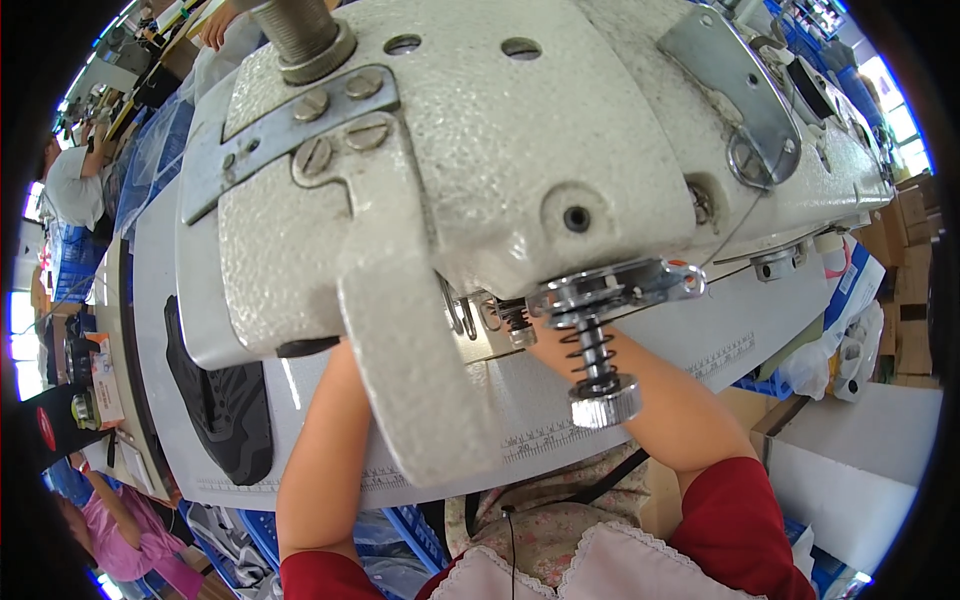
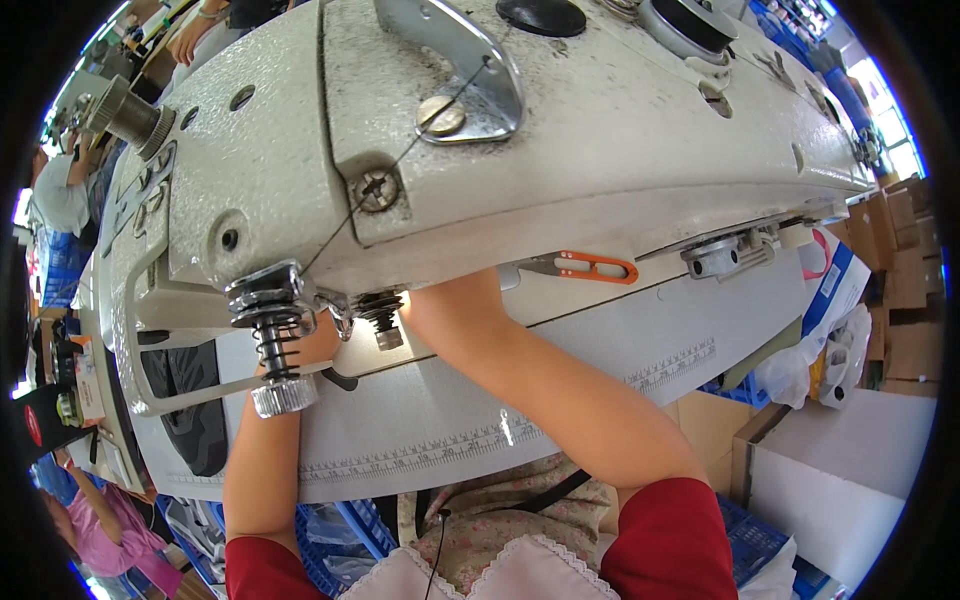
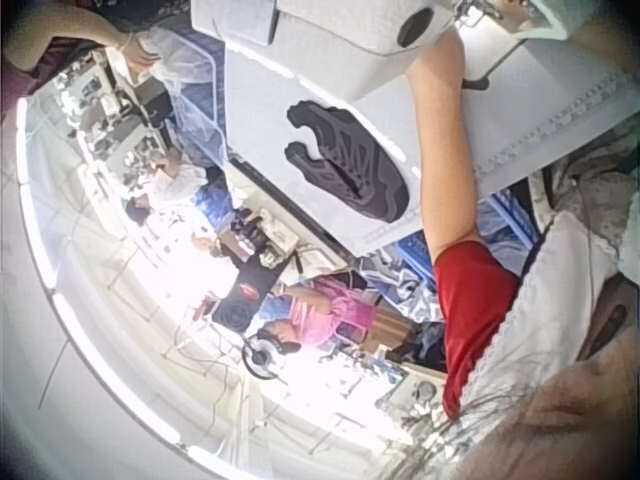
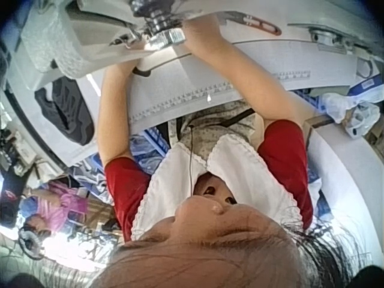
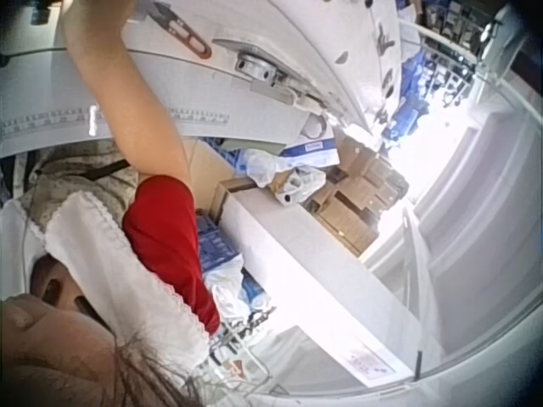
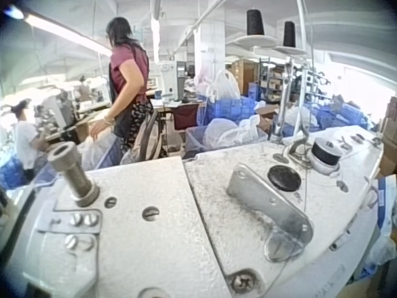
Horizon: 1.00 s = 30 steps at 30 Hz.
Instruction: Inspecting, trimming thread from, and bagging shoe upper components in a factory setting.
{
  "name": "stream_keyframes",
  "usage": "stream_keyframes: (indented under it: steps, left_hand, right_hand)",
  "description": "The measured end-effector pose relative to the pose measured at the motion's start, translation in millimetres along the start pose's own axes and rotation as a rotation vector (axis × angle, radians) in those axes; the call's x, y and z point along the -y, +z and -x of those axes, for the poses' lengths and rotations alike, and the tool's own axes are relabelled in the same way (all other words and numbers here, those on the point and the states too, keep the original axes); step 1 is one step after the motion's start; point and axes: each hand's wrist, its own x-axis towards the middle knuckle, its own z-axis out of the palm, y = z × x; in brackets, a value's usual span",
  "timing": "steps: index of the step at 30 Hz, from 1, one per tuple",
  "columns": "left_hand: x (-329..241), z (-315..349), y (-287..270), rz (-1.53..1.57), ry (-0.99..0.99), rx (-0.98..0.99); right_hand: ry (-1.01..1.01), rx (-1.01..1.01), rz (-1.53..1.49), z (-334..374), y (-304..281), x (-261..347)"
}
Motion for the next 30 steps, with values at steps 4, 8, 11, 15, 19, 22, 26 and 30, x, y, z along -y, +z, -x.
stream_keyframes:
  steps: [4,8,11,15,19,22,26,30]
  left_hand:
    - [-4,-12,-6,-0.012,0.005,0.01]
    - [-2,-11,-7,-0.025,0.012,0.02]
    - [-2,-13,-10,-0.032,0.019,0.028]
    - [22,19,0,-0.042,0.041,0.03]
    - [27,27,8,-0.051,0.058,0.041]
    - [31,38,11,-0.063,0.056,0.05]
    - [29,51,14,-0.076,0.077,0.057]
    - [18,0,-12,-0.091,0.096,0.069]
  right_hand:
    - [0.001,0.007,-0.011,0,0,0]
    - [-0.06,-0.056,0.033,-3,-4,2]
    - [-0.034,-0.007,0.01,-2,-3,1]
    - [-0.01,-0.036,0.021,-2,0,1]
    - [-0.04,-0.047,-0.002,-2,0,-1]
    - [-0.074,-0.096,0.004,-4,-2,2]
    - [-0.043,0.008,-0.017,-1,-3,-2]
    - [-0.021,0.038,0.007,-2,-5,-1]
